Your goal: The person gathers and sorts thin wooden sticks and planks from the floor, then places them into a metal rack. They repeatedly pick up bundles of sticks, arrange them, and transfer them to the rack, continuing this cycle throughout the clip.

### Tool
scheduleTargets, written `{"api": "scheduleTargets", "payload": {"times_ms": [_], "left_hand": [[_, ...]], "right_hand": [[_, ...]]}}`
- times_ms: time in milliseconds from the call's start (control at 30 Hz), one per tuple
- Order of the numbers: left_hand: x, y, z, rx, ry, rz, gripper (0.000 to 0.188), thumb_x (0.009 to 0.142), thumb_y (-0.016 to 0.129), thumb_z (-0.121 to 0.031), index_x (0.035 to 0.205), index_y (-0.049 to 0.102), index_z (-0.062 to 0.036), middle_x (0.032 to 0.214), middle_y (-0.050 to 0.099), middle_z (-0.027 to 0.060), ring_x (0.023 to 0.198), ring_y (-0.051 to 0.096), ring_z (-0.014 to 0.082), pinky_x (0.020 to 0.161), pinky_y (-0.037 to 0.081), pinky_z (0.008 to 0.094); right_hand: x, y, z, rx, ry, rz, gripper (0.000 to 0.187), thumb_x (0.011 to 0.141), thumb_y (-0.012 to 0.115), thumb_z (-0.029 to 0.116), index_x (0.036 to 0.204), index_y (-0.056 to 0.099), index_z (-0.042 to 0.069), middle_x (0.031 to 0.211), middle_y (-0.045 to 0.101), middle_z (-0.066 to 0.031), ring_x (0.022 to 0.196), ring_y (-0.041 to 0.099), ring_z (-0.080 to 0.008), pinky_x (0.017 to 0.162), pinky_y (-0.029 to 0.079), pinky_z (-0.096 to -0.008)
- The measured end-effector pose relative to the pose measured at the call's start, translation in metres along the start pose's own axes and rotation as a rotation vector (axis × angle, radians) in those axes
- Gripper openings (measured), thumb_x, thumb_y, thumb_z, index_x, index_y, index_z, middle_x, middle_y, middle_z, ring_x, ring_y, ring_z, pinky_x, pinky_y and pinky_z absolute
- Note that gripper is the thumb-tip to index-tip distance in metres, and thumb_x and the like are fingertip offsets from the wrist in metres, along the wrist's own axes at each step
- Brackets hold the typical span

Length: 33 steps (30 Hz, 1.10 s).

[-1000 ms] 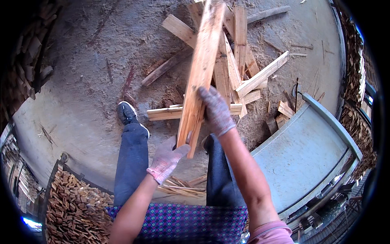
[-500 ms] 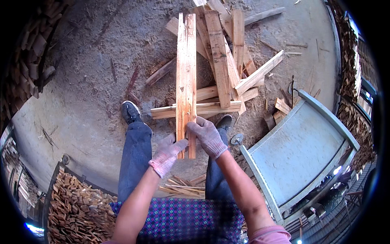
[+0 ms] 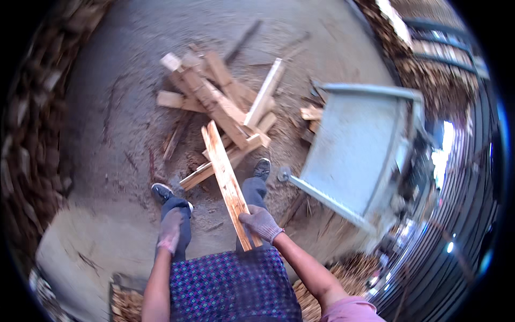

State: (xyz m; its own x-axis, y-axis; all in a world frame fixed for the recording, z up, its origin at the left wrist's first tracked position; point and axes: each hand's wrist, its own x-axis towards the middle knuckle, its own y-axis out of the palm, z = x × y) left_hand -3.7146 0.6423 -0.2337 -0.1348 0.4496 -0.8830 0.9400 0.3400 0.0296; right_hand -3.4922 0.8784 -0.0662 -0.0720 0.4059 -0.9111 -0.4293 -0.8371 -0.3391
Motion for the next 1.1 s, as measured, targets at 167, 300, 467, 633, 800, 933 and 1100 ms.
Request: {"api": "scheduleTargets", "payload": {"times_ms": [167,300,467,633,800,933,1100], "left_hand": [[-0.059,-0.125,0.016,-0.197,-0.224,-0.313,0.054,0.102,0.056,-0.051,0.124,0.063,-0.0019,0.102,0.068,0.0098,0.081,0.062,0.0142,0.07,0.051,0.0324],[-0.123,-0.221,0.074,-0.073,-0.383,-0.419,0.036,0.102,0.054,-0.048,0.095,0.061,-0.0131,0.07,0.058,0.0012,0.06,0.053,0.0118,0.055,0.042,0.0294],[-0.152,-0.281,0.074,0.063,-0.472,-0.288,0.042,0.103,0.049,-0.052,0.09,0.058,-0.0131,0.07,0.056,0.0042,0.06,0.053,0.0167,0.055,0.042,0.0342],[-0.143,-0.236,-0.006,0.258,-0.381,-0.079,0.049,0.109,0.036,-0.048,0.068,0.043,-0.0219,0.057,0.04,-0.0047,0.048,0.035,0.0112,0.045,0.028,0.0305],[-0.069,-0.113,-0.114,0.445,-0.171,0.069,0.047,0.109,0.037,-0.048,0.07,0.044,-0.021,0.059,0.042,-0.004,0.049,0.037,0.0114,0.046,0.029,0.0307],[-0.044,-0.01,-0.19,0.58,-0.049,0.178,0.046,0.108,0.038,-0.048,0.072,0.046,-0.0204,0.06,0.043,-0.0035,0.05,0.038,0.0116,0.047,0.03,0.0309],[-0.033,0.055,-0.226,0.713,-0.001,0.261,0.044,0.108,0.039,-0.047,0.074,0.047,-0.0195,0.061,0.045,-0.0028,0.052,0.039,0.0119,0.048,0.031,0.0311]], "right_hand": [[-0.043,0.047,-0.035,0.189,0.031,-0.108,0.042,0.095,0.06,0.037,0.105,0.069,-0.003,0.087,0.072,-0.0193,0.082,0.071,-0.0278,0.079,0.054,-0.0417],[-0.041,0.116,-0.06,0.61,0.124,-0.034,0.039,0.097,0.058,0.034,0.103,0.069,-0.003,0.093,0.071,-0.0225,0.088,0.07,-0.0367,0.081,0.053,-0.0428],[-0.011,0.158,-0.078,0.576,-0.043,0.012,0.032,0.099,0.056,0.031,0.102,0.074,0.005,0.096,0.071,-0.0225,0.091,0.071,-0.0343,0.083,0.055,-0.0417],[-0.001,0.15,-0.094,0.826,0.104,-0.114,0.046,0.09,0.068,0.041,0.1,0.076,-0.004,0.088,0.074,-0.0227,0.082,0.072,-0.0323,0.077,0.055,-0.0422],[0.004,0.099,-0.13,1.137,0.156,-0.358,0.044,0.088,0.073,0.038,0.104,0.076,-0.004,0.096,0.075,-0.0167,0.083,0.07,-0.0252,0.076,0.054,-0.0408],[-0.008,0.08,-0.175,1.367,0.256,-0.507,0.038,0.088,0.074,0.032,0.102,0.075,-0.003,0.092,0.074,-0.0157,0.078,0.07,-0.027,0.07,0.055,-0.0423],[0.013,0.123,-0.244,1.491,0.369,-0.438,0.031,0.088,0.072,0.027,0.099,0.074,-0.003,0.09,0.073,-0.0162,0.078,0.071,-0.0273,0.069,0.055,-0.0436]]}}
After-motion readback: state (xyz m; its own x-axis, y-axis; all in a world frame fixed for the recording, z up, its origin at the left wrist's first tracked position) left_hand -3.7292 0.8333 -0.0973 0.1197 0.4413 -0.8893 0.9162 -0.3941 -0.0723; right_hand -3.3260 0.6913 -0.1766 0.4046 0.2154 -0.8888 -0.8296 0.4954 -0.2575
